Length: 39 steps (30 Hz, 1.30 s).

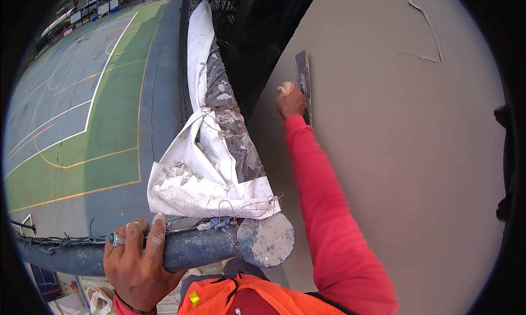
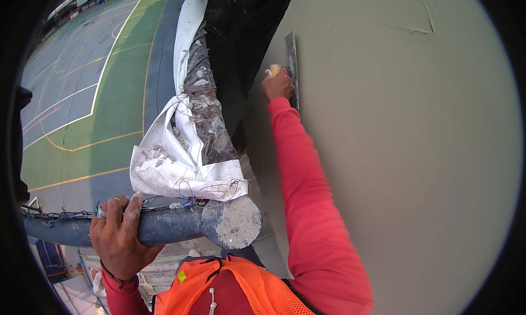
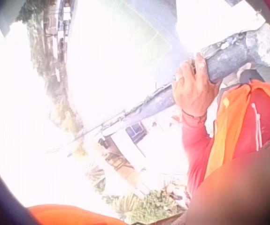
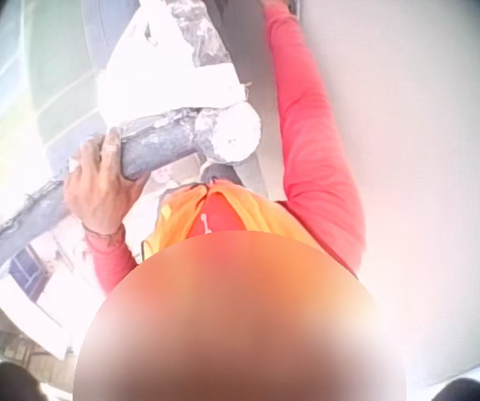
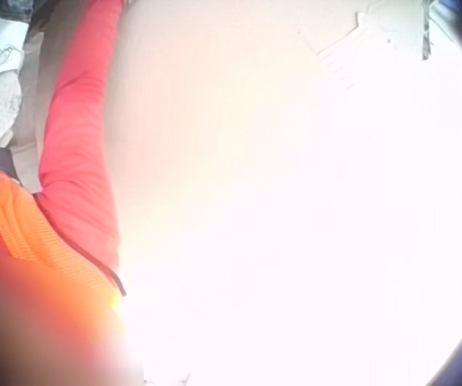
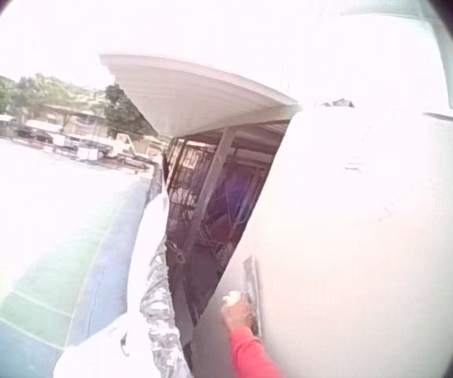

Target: The person scoops plaster from a bucket using a trowel and applies it to an exterior wall, smoothing the surface with repeated strokes. The person works on a scaffold, repeatedly loading the trowel and spreading plaster across the wall.

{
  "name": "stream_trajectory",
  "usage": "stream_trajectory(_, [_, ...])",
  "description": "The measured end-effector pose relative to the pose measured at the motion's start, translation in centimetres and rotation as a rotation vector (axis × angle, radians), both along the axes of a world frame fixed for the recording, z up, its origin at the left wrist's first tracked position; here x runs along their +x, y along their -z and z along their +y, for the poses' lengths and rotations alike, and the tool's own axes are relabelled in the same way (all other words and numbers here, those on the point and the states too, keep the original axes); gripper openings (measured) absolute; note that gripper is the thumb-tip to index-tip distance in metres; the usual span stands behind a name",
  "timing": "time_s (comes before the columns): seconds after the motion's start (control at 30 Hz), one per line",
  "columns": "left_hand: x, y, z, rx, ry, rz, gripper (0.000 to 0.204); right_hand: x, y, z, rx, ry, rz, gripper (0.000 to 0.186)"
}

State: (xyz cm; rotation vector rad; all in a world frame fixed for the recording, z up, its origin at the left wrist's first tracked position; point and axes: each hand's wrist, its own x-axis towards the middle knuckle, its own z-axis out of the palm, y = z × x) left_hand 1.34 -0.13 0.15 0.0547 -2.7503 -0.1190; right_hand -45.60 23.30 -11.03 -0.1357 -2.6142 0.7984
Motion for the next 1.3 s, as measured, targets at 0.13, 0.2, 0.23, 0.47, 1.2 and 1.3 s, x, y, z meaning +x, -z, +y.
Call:
stream_trajectory(0.13, [0.8, -0.3, -0.8, 0.013, 0.072, 0.07, 0.069, 3.4, -5.3, 1.7, 0.041, 0.017, 0.105, 0.048])
stream_trajectory(0.2, [1.0, -0.3, -1.0, 0.044, 0.097, 0.075, 0.073, 4.7, -8.1, 2.6, 0.065, 0.001, 0.171, 0.047])
stream_trajectory(0.23, [1.2, -0.4, -1.2, 0.058, 0.11, 0.071, 0.076, 5.3, -9.7, 3.0, 0.074, -0.014, 0.21, 0.047])
stream_trajectory(0.47, [1.6, 0.3, -2.1, 0.084, 0.191, 0.136, 0.079, 8.6, -20.9, 6.7, -0.024, -0.05, 0.312, 0.044])
stream_trajectory(1.2, [2.3, -0.6, -1.6, 0.12, 0.208, 0.092, 0.085, 43.3, -40.8, 17.7, -0.271, 0.13, 0.776, 0.028])
stream_trajectory(1.3, [2.3, -0.9, -1.8, 0.136, 0.228, 0.063, 0.085, 41.6, -40.9, 15.7, -0.297, -0.013, 0.764, 0.03])
